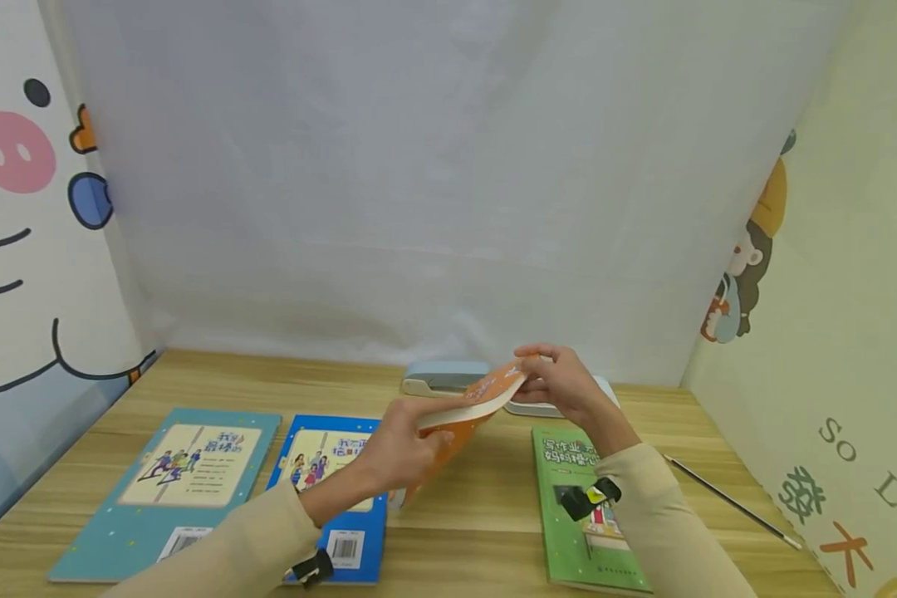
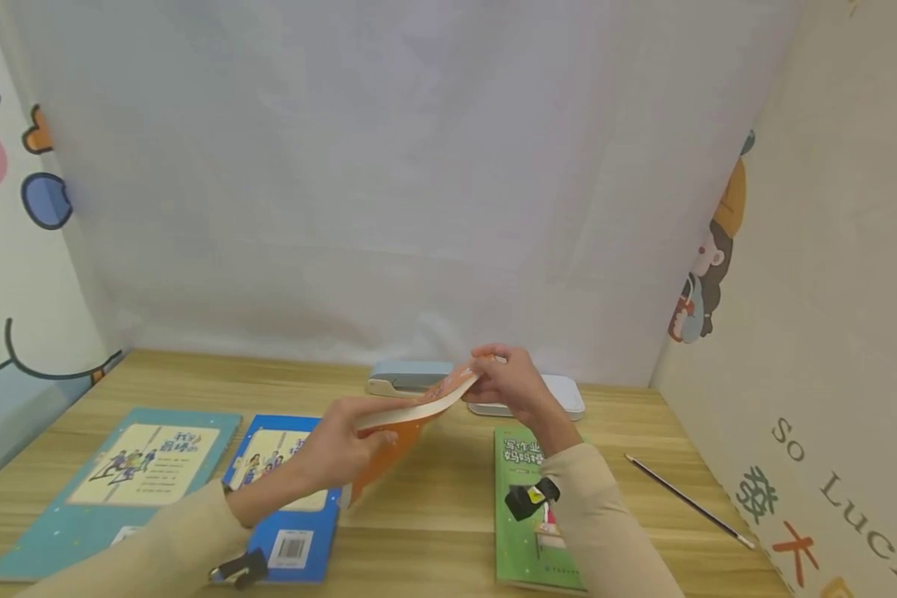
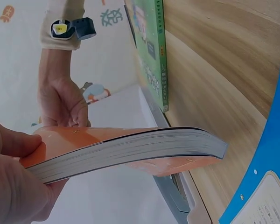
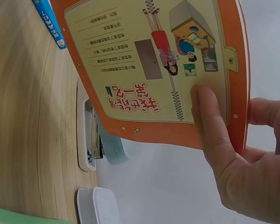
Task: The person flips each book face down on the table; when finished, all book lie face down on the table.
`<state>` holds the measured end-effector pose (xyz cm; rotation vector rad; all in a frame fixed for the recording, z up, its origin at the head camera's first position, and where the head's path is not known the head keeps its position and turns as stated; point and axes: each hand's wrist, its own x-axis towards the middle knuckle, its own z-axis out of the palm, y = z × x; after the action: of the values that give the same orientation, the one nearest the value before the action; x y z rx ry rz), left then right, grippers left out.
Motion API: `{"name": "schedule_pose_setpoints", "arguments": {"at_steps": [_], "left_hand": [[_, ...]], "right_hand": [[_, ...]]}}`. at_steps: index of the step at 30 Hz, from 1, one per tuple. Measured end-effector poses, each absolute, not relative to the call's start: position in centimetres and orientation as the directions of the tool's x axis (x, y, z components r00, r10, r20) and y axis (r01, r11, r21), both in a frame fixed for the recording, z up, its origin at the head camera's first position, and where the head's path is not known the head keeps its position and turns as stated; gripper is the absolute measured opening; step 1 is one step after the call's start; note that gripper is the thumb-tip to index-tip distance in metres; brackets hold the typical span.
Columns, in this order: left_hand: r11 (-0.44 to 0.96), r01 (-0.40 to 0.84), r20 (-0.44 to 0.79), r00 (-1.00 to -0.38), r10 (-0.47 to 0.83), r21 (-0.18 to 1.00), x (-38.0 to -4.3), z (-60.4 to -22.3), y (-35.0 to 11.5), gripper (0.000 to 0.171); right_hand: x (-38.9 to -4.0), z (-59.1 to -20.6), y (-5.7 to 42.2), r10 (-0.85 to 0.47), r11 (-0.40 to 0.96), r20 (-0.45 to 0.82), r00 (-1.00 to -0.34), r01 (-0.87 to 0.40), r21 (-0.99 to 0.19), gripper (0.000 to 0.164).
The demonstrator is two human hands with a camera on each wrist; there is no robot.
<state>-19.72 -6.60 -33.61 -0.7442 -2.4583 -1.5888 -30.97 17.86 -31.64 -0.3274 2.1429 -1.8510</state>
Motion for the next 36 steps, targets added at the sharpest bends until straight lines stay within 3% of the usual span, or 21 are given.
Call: {"name": "schedule_pose_setpoints", "arguments": {"at_steps": [8,16,27,36], "left_hand": [[0.363,0.481,0.419,-0.876,0.239,0.798,-19.6,-33.7,-6.8,0.047],[0.342,0.481,0.446,-0.877,0.18,0.807,-19.5,-33.7,-7.3,0.045],[0.266,0.472,0.443,-0.881,0.162,0.841,-19.7,-32.8,-8.4,0.044],[0.221,0.41,0.395,-0.912,0.114,0.885,-19.5,-32.5,-8.3,0.044]], "right_hand": [[-30.6,-31.4,17.4,-0.34,0.161,-0.118,-0.933,0.065,-0.985,0.055],[-30.5,-31.4,17.8,-0.416,0.292,-0.173,-0.893,0.049,-0.955,0.06],[-30.7,-33.3,19.1,-0.488,0.155,-0.192,-0.851,0.132,-0.979,0.081],[-31.0,-35.4,19.1,-0.552,0.091,-0.2,-0.809,0.18,-0.979,0.079]]}}
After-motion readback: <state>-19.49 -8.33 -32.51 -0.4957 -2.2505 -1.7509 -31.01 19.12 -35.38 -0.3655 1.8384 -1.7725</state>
